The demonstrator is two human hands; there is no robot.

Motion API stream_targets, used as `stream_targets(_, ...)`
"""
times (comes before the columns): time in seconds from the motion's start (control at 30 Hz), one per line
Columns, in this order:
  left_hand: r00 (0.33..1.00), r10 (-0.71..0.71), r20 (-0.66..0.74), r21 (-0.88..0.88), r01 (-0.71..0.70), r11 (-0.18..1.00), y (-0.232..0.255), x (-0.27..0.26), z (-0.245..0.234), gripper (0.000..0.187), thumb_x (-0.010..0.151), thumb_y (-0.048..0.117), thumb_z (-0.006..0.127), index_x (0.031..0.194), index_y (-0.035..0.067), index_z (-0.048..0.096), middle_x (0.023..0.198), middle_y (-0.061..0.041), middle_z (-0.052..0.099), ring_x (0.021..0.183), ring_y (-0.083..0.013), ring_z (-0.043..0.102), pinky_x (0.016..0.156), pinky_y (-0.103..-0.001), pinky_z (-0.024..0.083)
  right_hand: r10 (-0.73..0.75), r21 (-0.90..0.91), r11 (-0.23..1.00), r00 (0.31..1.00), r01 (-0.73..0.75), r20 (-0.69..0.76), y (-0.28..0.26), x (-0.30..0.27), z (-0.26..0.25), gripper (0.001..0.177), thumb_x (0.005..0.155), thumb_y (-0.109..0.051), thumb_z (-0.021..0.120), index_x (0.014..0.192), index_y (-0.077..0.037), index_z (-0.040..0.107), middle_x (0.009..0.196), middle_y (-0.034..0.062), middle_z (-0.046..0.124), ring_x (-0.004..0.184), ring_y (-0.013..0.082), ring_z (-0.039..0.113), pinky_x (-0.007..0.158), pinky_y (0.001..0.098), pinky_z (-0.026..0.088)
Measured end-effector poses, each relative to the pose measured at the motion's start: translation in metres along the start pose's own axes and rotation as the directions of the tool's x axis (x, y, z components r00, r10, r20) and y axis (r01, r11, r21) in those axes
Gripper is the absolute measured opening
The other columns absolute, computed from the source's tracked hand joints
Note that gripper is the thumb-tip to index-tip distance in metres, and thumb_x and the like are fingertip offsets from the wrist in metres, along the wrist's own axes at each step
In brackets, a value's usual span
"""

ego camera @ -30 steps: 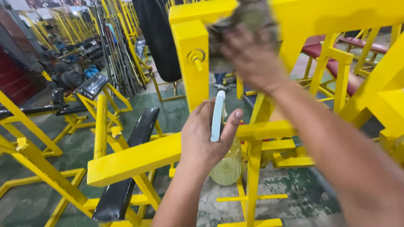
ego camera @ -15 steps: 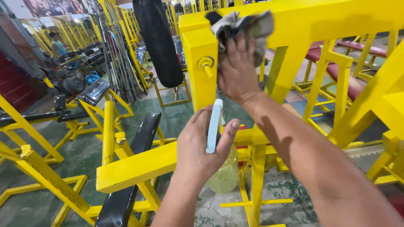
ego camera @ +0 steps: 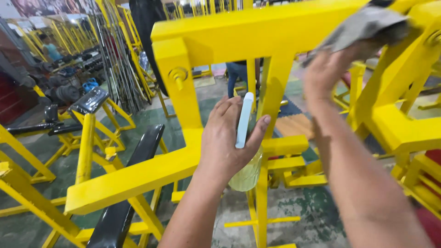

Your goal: Cleaning and wiping down various yellow gym equipment frames and pads using a spray bottle and a cloth.

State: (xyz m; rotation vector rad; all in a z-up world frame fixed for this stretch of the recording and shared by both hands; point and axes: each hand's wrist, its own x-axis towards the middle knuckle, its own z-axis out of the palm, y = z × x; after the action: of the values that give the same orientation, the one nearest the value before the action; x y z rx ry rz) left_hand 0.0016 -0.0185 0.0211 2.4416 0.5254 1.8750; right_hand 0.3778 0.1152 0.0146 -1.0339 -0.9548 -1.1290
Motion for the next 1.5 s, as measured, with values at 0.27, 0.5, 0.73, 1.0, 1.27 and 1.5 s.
stream_targets(0.27, 0.984, 0.138, -0.11, 0.099, -0.127, 0.987, 0.025, 0.025, 0.035, 0.047, 0.088, 0.033, 0.079, 0.111, -0.007, 0.066, 0.126, -0.031, 0.064, 0.127, -0.0513, 0.055, 0.116, -0.051, 0.04, -0.129, -0.047, 0.985, 0.89, 0.165, 0.437, -0.075, 0.025, -0.024, 0.062, 0.1, -0.03, 0.055, 0.152, 0.0, 0.044, 0.161, 0.0326, 0.029, 0.153, 0.0512, 0.021, 0.127, 0.0661, 0.009)
stream_targets(0.5, 0.992, 0.107, -0.067, 0.105, -0.1, 0.989, 0.042, 0.033, 0.069, 0.048, 0.09, 0.035, 0.078, 0.112, -0.006, 0.067, 0.123, -0.031, 0.065, 0.126, -0.0487, 0.056, 0.121, -0.054, 0.037, 0.091, 0.057, 0.994, 0.993, -0.095, 0.071, -0.008, 0.04, -0.021, 0.063, 0.116, -0.031, 0.056, 0.162, 0.005, 0.032, 0.169, 0.0346, 0.023, 0.16, 0.0535, 0.017, 0.134, 0.0617, 0.01)
stream_targets(0.73, 0.989, 0.113, -0.09, 0.169, -0.097, 0.981, 0.048, 0.039, 0.091, 0.05, 0.087, 0.036, 0.079, 0.109, -0.007, 0.066, 0.123, -0.032, 0.063, 0.127, -0.0496, 0.056, 0.117, -0.053, 0.038, -0.133, 0.035, 0.991, 0.946, 0.128, 0.297, -0.032, 0.065, -0.052, 0.06, 0.1, -0.026, 0.059, 0.151, 0.003, 0.044, 0.16, 0.0348, 0.024, 0.151, 0.0547, 0.019, 0.126, 0.0578, 0.008)
stream_targets(1.0, 0.983, 0.117, -0.139, 0.186, -0.09, 0.979, 0.028, 0.033, 0.106, 0.037, 0.081, 0.023, 0.079, 0.103, -0.003, 0.066, 0.124, -0.033, 0.063, 0.126, -0.0494, 0.055, 0.119, -0.055, 0.036, -0.025, 0.16, 0.987, 0.999, 0.021, 0.022, 0.009, 0.017, -0.033, 0.05, 0.111, -0.014, 0.054, 0.152, 0.01, 0.04, 0.167, 0.0359, 0.02, 0.158, 0.0538, 0.018, 0.134, 0.0572, 0.011)
stream_targets(1.27, 0.968, 0.188, -0.166, 0.183, -0.157, 0.97, 0.005, 0.053, 0.105, 0.042, 0.072, 0.018, 0.075, 0.105, -0.006, 0.066, 0.128, -0.034, 0.06, 0.129, -0.0494, 0.051, 0.119, -0.058, 0.032, -0.171, 0.283, 0.951, 0.976, 0.127, 0.136, -0.04, 0.02, -0.075, 0.046, 0.1, -0.011, 0.056, 0.143, 0.005, 0.053, 0.149, 0.0309, 0.049, 0.142, 0.0529, 0.042, 0.125, 0.0574, 0.027)
stream_targets(1.5, 0.975, 0.182, -0.126, 0.248, -0.147, 0.958, -0.014, 0.083, 0.086, 0.035, 0.078, 0.018, 0.075, 0.105, -0.002, 0.065, 0.126, -0.027, 0.059, 0.141, -0.0486, 0.048, 0.129, -0.059, 0.029, -0.198, -0.114, 0.958, 0.897, 0.261, 0.395, -0.07, 0.161, -0.068, 0.042, 0.097, -0.034, 0.06, 0.119, 0.001, 0.069, 0.132, 0.0254, 0.062, 0.125, 0.0436, 0.057, 0.111, 0.0582, 0.036)
